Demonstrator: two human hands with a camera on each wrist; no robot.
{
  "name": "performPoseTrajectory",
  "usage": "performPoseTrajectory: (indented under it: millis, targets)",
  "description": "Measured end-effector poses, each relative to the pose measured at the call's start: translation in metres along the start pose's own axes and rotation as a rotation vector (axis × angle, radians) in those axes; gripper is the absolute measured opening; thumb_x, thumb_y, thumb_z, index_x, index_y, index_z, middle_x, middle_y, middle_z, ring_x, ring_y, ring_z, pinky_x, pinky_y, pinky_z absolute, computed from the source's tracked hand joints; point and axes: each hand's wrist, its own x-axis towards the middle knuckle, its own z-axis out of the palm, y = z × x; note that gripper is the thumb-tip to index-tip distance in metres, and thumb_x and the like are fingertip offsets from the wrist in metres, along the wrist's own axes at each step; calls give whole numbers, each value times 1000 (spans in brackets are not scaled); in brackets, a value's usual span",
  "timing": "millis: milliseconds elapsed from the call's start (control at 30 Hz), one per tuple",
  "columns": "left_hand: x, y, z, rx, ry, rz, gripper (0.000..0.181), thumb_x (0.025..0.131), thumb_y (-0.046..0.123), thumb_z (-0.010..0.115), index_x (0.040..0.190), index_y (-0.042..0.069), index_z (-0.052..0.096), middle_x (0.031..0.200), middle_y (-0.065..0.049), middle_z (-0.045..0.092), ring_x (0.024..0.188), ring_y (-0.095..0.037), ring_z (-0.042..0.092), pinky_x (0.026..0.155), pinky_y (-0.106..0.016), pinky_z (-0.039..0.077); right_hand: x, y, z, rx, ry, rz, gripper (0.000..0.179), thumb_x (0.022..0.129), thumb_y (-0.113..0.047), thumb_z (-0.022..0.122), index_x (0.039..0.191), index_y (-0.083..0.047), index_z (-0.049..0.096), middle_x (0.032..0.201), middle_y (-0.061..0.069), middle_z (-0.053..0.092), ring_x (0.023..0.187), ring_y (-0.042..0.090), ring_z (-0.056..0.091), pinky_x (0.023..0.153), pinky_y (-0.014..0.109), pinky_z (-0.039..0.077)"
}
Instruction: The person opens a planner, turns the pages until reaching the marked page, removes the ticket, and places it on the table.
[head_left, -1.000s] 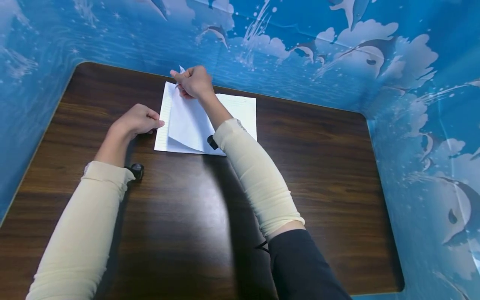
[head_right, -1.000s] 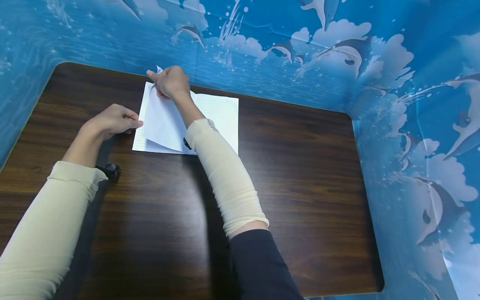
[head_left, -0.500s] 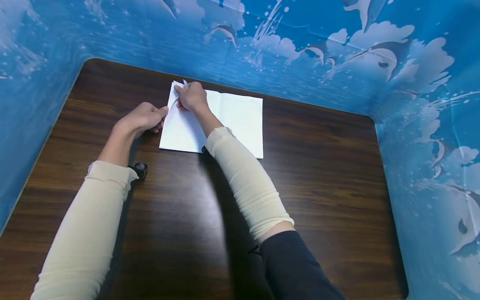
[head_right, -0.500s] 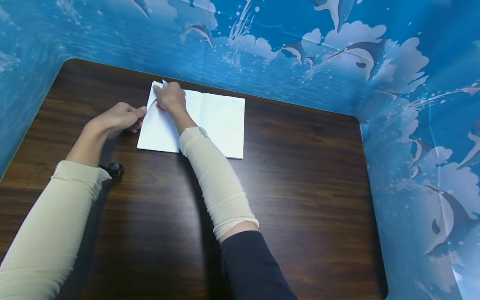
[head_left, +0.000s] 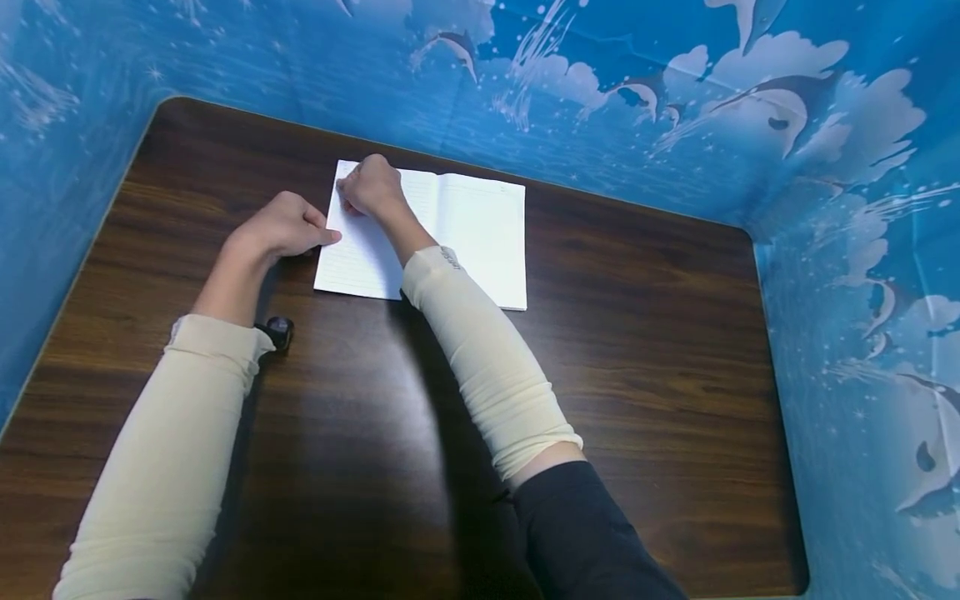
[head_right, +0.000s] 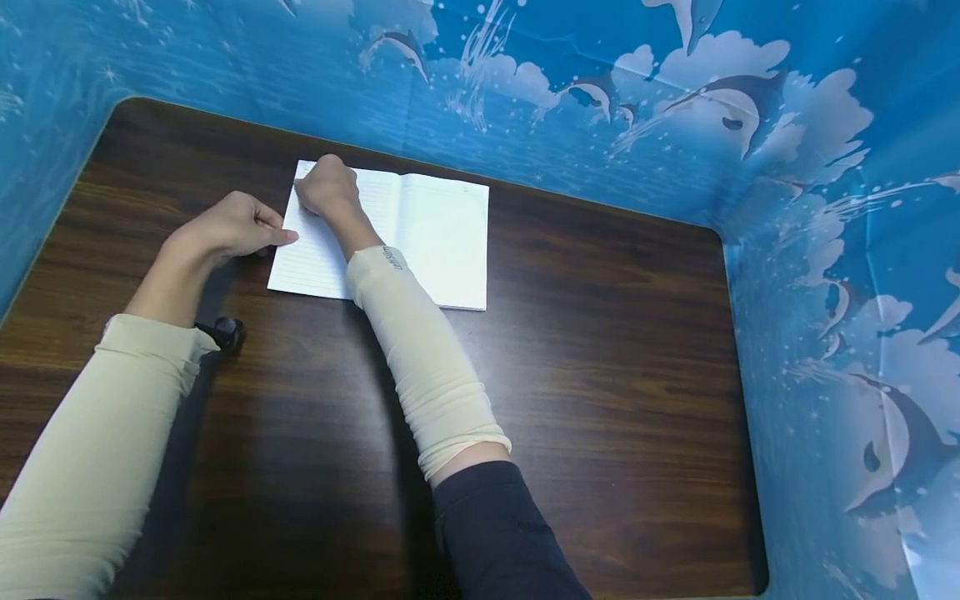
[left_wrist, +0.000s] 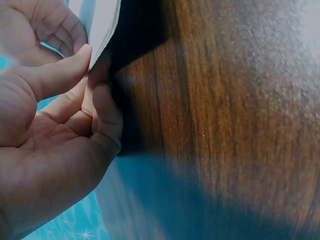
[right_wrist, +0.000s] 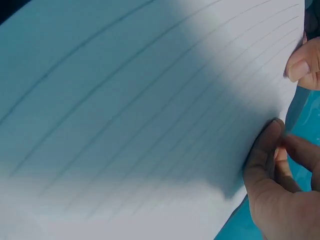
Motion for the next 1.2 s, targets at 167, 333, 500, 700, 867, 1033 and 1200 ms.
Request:
performPoseTrajectory:
  millis: [167,333,500,700,867,1033,1200]
  targets:
    - [-1,4,-3,-2,-4,-6,46,110,23,59,136,-14,60,136,-24,50,111,-34,45,86,-42,43,6,-2,-1,-142,-14,-79,22,99,-21,75,78,-17,78,65,-8,68,72,7,65,70,17,49]
    - [0,8,-6,5,15,8,42,109,23,61,129,-13,64,123,-18,52,100,-29,46,77,-38,42,0,-8,-8,-181,-29,-116,15,96,-19,81,83,-17,73,78,-7,68,88,10,64,75,19,50]
    - [-1,9,-9,24,34,10,41,108,24,62,127,-13,66,126,-20,52,101,-30,46,76,-37,42,-9,-13,-13,-197,-56,-105,7,96,-21,82,92,-17,78,79,-9,69,89,7,63,76,16,48]
    - [-3,5,-5,43,45,-22,35,107,21,64,118,-12,68,111,-17,54,97,-30,48,74,-39,43,-14,-4,-17,-144,-194,-76,8,98,-21,81,103,-16,84,71,-10,67,71,3,63,69,15,48]
    - [-4,0,0,30,51,-18,38,107,21,64,124,-14,65,121,-22,53,106,-34,47,80,-42,44,-16,5,-24,-121,-296,-90,13,99,-22,79,108,-13,83,64,-10,65,66,2,63,70,15,49]
    - [1,-1,2,5,58,6,28,106,21,66,104,-7,69,98,-10,51,87,-25,45,70,-38,40,-19,6,-33,-89,-344,-70,10,98,-21,80,100,-11,78,73,-7,66,68,5,62,72,18,54]
    - [4,-1,4,8,69,-11,29,106,22,66,93,-3,68,91,-8,48,81,-24,43,68,-38,38,-19,6,-45,-117,-342,-52,13,98,-23,80,103,-12,76,80,-5,66,73,6,64,78,19,58]
